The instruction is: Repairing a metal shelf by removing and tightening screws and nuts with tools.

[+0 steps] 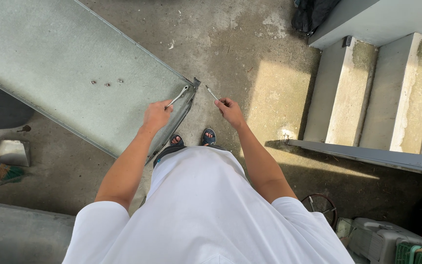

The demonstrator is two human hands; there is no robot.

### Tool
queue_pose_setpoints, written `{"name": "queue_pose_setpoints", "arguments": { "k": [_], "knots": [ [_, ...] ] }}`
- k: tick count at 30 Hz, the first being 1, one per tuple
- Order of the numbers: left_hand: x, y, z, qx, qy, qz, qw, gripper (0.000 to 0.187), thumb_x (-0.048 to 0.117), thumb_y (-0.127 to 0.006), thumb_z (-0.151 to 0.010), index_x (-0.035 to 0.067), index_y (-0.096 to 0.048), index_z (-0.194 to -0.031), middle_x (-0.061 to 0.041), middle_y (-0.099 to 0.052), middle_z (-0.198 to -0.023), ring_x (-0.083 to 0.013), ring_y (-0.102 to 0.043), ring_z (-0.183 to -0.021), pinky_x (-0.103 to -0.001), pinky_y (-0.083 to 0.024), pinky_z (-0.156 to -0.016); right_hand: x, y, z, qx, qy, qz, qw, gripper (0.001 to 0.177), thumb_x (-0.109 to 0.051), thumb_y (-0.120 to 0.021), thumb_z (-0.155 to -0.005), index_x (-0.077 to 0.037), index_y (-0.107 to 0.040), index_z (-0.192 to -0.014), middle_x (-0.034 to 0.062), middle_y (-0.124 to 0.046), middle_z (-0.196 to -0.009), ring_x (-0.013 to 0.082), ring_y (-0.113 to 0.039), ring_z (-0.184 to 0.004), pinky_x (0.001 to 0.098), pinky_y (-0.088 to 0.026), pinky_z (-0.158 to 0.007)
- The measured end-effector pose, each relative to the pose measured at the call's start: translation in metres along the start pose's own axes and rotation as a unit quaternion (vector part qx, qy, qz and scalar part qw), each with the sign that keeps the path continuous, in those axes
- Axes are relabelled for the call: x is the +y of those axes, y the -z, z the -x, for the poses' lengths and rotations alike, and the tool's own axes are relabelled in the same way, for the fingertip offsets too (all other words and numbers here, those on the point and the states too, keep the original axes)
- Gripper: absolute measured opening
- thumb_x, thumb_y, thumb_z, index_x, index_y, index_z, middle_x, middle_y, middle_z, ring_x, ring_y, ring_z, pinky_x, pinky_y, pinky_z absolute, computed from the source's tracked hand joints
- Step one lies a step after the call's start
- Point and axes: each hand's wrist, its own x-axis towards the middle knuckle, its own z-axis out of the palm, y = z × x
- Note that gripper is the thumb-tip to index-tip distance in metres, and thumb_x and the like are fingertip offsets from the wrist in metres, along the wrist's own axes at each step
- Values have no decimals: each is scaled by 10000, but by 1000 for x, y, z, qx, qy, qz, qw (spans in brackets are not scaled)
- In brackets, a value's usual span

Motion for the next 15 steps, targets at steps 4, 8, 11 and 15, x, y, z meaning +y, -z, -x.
{"name": "queue_pose_setpoints", "arguments": {
  "k": [4,8,11,15],
  "knots": [
    [-29,-5,-7,10,-2,-31,999,231,272,-606,-980,234,-752,-1156,-81,-740,-864,-291,-697,-798,-452,-543,-767,15,-23,-6,16,-12,-102,995,343,-330,-740,-1021,-8,-649,-1097,-25,-525,-705,76,-437,-568,257,-351,-495],
    [-25,3,-12,-31,-22,-55,998,218,295,-604,-1000,206,-764,-1117,-140,-717,-837,-327,-689,-809,-475,-537,-783,14,-40,3,0,-69,-133,989,304,-314,-656,-986,-65,-635,-1158,-21,-545,-677,96,-468,-517,271,-348,-448],
    [-12,8,-21,-52,-41,-71,995,219,304,-601,-1001,195,-759,-1107,-152,-719,-851,-344,-689,-831,-486,-536,-792,38,-41,-4,18,-12,-42,999,308,-284,-685,-969,-70,-712,-1188,-23,-625,-755,82,-543,-620,271,-415,-525],
    [1,12,-32,-64,-60,-97,991,217,304,-616,-978,191,-765,-1087,-150,-725,-899,-367,-687,-891,-498,-534,-812,25,-39,12,59,-10,74,995,342,-305,-700,-919,-80,-763,-1170,23,-672,-740,99,-601,-650,277,-479,-588]
  ]
}}
